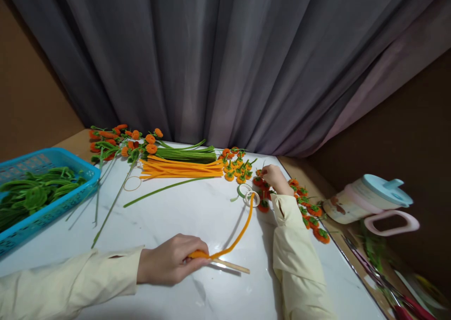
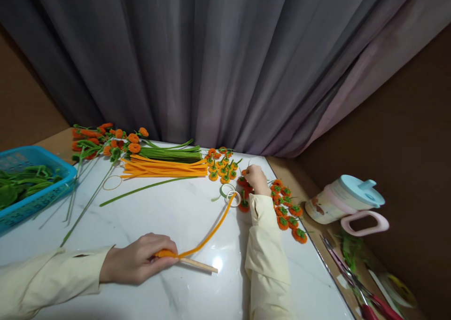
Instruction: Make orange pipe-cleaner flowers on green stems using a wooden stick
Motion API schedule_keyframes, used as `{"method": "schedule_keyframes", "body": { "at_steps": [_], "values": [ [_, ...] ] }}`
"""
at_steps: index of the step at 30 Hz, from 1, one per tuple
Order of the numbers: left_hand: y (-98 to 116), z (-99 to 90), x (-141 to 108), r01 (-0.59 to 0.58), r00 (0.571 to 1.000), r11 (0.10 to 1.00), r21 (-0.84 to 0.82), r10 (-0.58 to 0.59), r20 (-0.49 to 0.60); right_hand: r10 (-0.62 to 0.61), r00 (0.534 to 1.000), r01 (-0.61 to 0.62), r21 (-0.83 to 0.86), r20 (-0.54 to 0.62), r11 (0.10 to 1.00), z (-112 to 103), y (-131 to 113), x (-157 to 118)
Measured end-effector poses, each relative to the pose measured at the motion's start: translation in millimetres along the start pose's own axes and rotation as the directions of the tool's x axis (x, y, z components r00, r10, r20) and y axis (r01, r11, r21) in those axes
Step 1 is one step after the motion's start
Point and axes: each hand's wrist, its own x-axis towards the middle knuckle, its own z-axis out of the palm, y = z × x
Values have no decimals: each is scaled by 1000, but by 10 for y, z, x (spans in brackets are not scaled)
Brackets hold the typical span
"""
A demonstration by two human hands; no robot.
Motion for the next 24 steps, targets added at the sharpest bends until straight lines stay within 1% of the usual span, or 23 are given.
{"method": "schedule_keyframes", "body": {
  "at_steps": [2,4,7,10,13,17,21,24],
  "values": [
    [-1,-2,2,2,1000,1000,0,-2,5,2,1000,-2,-19,-24,1000,-40,21,-6],
    [0,-6,7,0,1000,1000,3,0,11,1,1000,-2,-33,-19,999,-108,39,-25],
    [5,-10,13,-5,1000,1000,1,4,10,15,1000,-14,-47,21,999,-218,72,-70],
    [9,-11,14,-5,1000,1000,-7,5,7,59,997,-55,-79,45,995,-302,111,-118],
    [11,-14,16,-2,1000,1000,-6,2,10,95,993,-87,-111,63,990,-344,126,-156],
    [11,-19,20,-1,1000,1000,-9,1,10,110,989,-97,-130,98,987,-350,72,-188],
    [10,-19,15,-2,1000,1000,-7,2,16,107,992,-97,-128,67,987,-420,21,-228],
    [10,-16,14,-7,1000,1000,-8,7,13,91,996,-90,-111,-1,990,-592,52,-313]
  ]
}}
